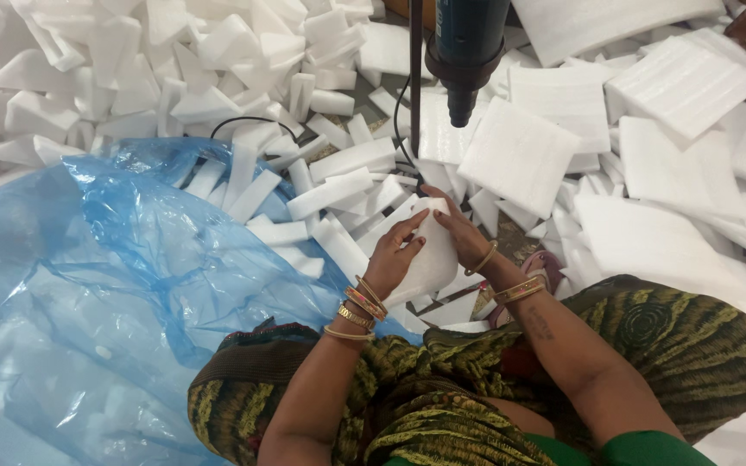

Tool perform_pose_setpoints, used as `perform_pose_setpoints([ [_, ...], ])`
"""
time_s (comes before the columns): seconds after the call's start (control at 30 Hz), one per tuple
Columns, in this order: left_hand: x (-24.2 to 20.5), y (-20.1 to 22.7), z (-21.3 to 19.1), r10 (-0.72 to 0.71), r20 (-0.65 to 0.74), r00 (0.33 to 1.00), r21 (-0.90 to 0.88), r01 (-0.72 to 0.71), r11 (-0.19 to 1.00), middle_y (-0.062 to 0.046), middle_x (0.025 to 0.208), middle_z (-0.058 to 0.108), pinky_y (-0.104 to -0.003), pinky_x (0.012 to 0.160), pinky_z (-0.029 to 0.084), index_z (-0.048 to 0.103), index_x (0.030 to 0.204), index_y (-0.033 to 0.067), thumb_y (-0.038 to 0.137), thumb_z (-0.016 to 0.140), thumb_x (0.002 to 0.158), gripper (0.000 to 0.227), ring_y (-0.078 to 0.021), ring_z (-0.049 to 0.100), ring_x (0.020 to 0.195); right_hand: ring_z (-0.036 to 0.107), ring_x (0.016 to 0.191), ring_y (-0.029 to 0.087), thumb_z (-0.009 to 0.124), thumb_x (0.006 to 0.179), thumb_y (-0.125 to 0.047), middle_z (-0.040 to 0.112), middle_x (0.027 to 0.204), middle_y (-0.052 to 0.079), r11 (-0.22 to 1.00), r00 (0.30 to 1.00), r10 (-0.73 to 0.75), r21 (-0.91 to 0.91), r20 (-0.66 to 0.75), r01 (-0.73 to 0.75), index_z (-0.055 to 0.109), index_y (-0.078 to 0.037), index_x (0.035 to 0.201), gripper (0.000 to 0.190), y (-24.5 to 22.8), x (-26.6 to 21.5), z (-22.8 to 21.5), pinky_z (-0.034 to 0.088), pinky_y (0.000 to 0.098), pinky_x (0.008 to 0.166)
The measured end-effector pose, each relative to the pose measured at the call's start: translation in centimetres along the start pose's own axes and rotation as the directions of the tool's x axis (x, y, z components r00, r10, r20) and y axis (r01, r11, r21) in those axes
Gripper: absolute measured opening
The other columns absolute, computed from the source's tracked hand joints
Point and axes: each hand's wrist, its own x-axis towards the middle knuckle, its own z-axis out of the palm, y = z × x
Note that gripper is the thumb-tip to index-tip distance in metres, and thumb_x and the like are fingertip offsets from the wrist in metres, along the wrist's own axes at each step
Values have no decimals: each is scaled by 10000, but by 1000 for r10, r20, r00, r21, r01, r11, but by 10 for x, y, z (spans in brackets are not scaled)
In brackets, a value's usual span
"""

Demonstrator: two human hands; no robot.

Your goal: The person sits on the floor and repeatedly picks up white foam pieces, places them under a vertical cutting tool, and cuts them into smaller strips. The cut pieces are dropped back onto the surrounding pile.

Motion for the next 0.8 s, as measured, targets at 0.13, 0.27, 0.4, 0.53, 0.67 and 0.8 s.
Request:
perform_pose_setpoints([
  [0.13,9,-17,-8,28,15,999,-72,-27,997,-92,1311,687,-332,992,513,545,1487,152,100,602,984,509,-201,648,1071,599,1130,265,511,1008,-221,558,1273,175,982,991,79,181,-105,-59,387,-134,1528,541,-8,-2,-2,532,403,996],
  [0.27,23,-37,-32,53,-314,948,-172,-111,979,-136,1268,702,-325,956,527,595,1437,92,103,632,994,444,-194,657,1100,597,1111,274,529,1019,-190,544,1219,138,924,980,49,381,-195,30,417,-130,1434,434,3,1,-16,539,448,985],
  [0.4,3,-24,-55,-107,-461,881,-152,40,988,-164,1378,619,-390,995,507,523,1502,158,291,608,1025,503,-247,596,1246,583,1187,266,564,1035,-155,531,1252,112,825,969,-53,536,-243,179,420,-108,1405,400,16,3,-25,512,442,1070],
  [0.53,0,-4,-47,-276,-293,915,-407,141,902,-168,1525,461,-482,1010,461,356,1598,228,451,577,972,700,-304,487,1353,579,1193,271,596,1021,-119,541,1243,114,771,963,-105,591,-249,237,433,-105,1376,391,23,6,-25,503,452,1086],
  [0.67,-7,1,-38,-71,-335,939,-300,-34,953,-150,1531,388,-473,1023,480,216,1613,243,395,614,962,778,-296,472,1340,584,1178,282,600,1014,-105,553,1224,126,762,964,-92,605,-251,230,446,-106,1340,360,27,1,-25,507,451,1071],
  [0.8,1,-4,-25,97,-433,896,-205,-203,958,-147,1430,469,-409,1094,423,338,1575,149,307,551,1071,570,-277,497,1292,605,1147,259,615,968,-84,581,1189,105,797,969,-59,574,-239,190,480,-119,1246,311,31,-7,-35,525,427,1034],
])
